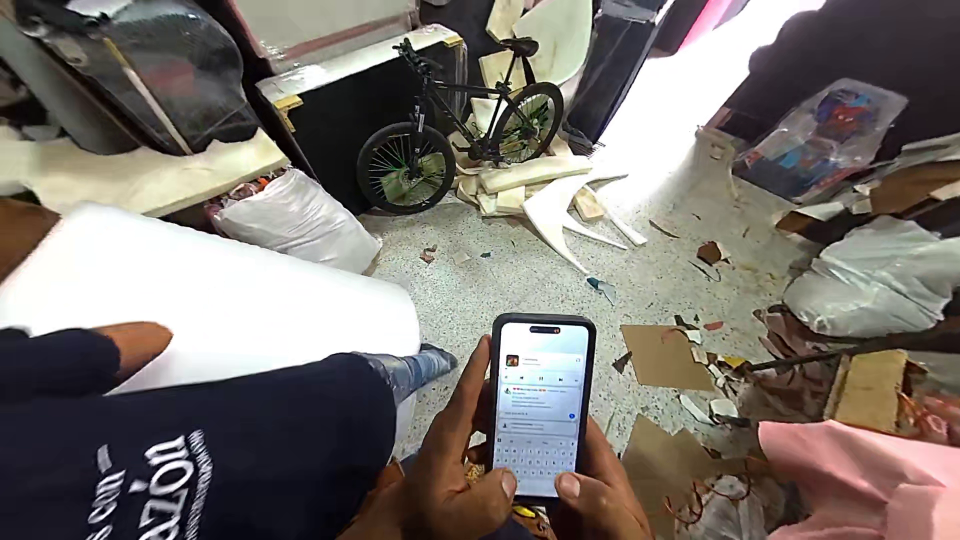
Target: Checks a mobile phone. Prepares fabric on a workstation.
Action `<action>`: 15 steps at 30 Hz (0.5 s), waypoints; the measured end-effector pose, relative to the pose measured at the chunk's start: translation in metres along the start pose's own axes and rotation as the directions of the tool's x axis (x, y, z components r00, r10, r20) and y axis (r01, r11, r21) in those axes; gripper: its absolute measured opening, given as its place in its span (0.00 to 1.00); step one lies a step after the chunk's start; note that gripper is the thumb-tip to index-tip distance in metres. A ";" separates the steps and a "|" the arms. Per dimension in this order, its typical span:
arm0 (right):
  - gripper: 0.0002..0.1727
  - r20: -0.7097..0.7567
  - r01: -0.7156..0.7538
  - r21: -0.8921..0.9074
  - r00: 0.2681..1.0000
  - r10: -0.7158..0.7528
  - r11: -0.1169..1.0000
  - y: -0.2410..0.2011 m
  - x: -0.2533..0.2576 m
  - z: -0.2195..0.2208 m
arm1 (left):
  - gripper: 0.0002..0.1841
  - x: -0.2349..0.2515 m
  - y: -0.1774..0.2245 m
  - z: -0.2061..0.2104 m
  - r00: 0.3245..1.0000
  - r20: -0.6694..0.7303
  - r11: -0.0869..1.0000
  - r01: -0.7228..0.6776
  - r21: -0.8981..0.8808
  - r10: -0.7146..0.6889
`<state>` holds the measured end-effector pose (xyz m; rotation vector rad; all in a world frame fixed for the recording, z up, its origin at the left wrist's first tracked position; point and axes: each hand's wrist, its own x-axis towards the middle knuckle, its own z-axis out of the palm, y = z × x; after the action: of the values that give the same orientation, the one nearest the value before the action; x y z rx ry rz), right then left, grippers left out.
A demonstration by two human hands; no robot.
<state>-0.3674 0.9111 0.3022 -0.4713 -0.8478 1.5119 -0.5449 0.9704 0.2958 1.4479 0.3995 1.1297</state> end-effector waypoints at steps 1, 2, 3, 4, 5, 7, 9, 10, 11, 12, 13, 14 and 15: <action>0.32 0.010 -0.005 0.000 1.000 0.005 1.000 0.001 0.002 0.001 | 0.50 -0.001 0.001 0.000 1.000 -0.020 0.999 -0.015 0.032 0.016; 0.32 0.018 -0.009 0.005 1.000 0.009 1.000 0.001 0.003 0.001 | 0.49 -0.002 0.002 0.000 0.999 -0.041 0.998 -0.028 0.063 0.031; 0.31 0.019 -0.012 0.009 1.000 0.012 1.000 0.002 0.003 0.002 | 0.49 -0.004 0.002 0.000 0.998 -0.053 0.996 -0.034 0.082 0.039; 0.31 0.013 -0.019 0.002 1.000 0.019 1.000 0.003 0.003 0.004 | 0.49 -0.006 0.003 -0.001 0.998 -0.054 0.996 -0.039 0.085 0.044; 0.29 0.002 -0.023 -0.013 1.000 0.023 1.000 0.003 0.003 0.005 | 0.50 -0.009 0.004 -0.001 0.997 -0.050 0.996 -0.048 0.076 0.051; 0.26 -0.032 -0.027 -0.051 0.999 0.026 0.998 0.004 0.002 0.009 | 0.51 -0.016 0.006 -0.001 0.997 -0.042 0.997 -0.062 0.049 0.064; 0.27 -0.034 -0.036 -0.076 0.999 0.033 0.996 0.005 0.001 0.011 | 0.52 -0.021 0.007 -0.001 0.997 -0.031 0.997 -0.065 0.034 0.066; 0.27 -0.027 -0.033 -0.100 0.999 0.031 0.994 0.006 0.000 0.011 | 0.53 -0.022 0.007 -0.001 0.997 -0.028 0.997 -0.072 0.036 0.073; 0.28 -0.027 -0.026 -0.123 0.999 0.023 0.992 0.007 0.001 0.012 | 0.53 -0.022 0.008 0.000 0.997 -0.026 0.996 -0.077 0.042 0.079; 0.28 -0.041 -0.024 -0.145 0.999 0.018 0.989 0.007 0.001 0.013 | 0.53 -0.023 0.008 0.000 0.996 -0.022 0.996 -0.081 0.049 0.082; 0.27 -0.065 -0.025 -0.170 0.998 0.014 0.985 0.008 0.000 0.014 | 0.53 -0.025 0.008 0.001 0.997 -0.013 0.995 -0.078 0.055 0.079; 0.27 -0.085 -0.025 -0.196 0.996 0.008 0.980 0.006 -0.001 0.013 | 0.53 -0.025 0.009 0.004 0.997 -0.008 0.995 -0.074 0.069 0.074; 0.27 -0.101 -0.028 -0.219 0.995 0.006 0.975 0.005 -0.004 0.012 | 0.53 -0.024 0.011 0.006 0.997 -0.010 0.991 -0.069 0.114 0.071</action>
<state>-0.3789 0.9050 0.3057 -0.7132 -0.9386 1.4038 -0.5553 0.9452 0.2967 1.5640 0.4319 1.1900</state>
